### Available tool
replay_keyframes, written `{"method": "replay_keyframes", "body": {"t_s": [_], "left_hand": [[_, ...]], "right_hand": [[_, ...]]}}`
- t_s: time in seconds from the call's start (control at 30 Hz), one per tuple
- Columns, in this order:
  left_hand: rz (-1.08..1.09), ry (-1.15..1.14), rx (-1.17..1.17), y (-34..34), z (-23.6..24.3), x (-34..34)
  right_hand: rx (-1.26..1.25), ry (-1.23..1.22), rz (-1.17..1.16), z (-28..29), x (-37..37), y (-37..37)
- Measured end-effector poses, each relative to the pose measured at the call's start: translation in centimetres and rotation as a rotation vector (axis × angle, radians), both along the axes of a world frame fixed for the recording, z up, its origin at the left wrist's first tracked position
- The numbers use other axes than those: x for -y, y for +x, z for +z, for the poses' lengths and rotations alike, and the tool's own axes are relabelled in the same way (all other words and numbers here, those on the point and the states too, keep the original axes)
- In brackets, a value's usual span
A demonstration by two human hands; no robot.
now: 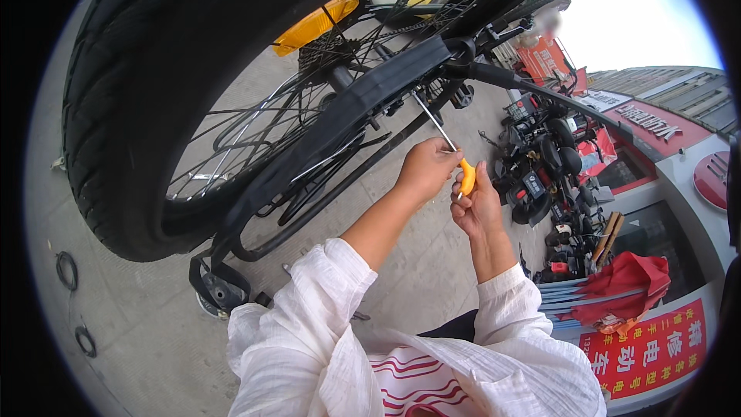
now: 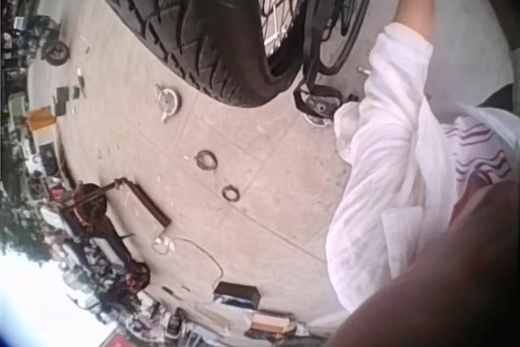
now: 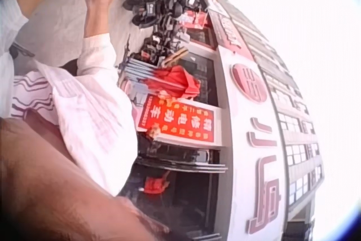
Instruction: The person removes a bicycle mudguard using a screwdriver, then reattaches it and tightens the screws. The person also handles a tire and uses an air hose near the end of the clip.
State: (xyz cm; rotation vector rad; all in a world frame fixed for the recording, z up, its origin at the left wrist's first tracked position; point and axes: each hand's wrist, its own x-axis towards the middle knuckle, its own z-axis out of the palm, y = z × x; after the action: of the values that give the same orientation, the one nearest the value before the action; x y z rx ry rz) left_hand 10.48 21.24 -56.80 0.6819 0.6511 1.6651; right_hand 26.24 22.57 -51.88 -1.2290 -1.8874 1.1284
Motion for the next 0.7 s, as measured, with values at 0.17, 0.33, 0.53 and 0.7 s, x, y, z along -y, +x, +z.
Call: {"method": "replay_keyframes", "body": {"t_s": [0.17,0.33,0.53,0.7], "left_hand": [[0.001,-0.043,-0.015,0.1,0.0,-0.2],[0.031,-0.024,-0.013,0.3,0.0,-0.3],[0.017,-0.013,-0.025,0.2,-0.2,-0.3],[0.019,-0.018,-0.012,-0.1,-0.1,-0.3]], "right_hand": [[-0.326,-0.524,0.072,0.6,-0.9,0.8],[0.377,0.931,-0.005,-1.1,0.6,0.1],[0.073,0.152,-0.076,0.2,0.1,-0.1],[-0.369,-0.814,-0.055,1.2,-2.1,0.0]]}}
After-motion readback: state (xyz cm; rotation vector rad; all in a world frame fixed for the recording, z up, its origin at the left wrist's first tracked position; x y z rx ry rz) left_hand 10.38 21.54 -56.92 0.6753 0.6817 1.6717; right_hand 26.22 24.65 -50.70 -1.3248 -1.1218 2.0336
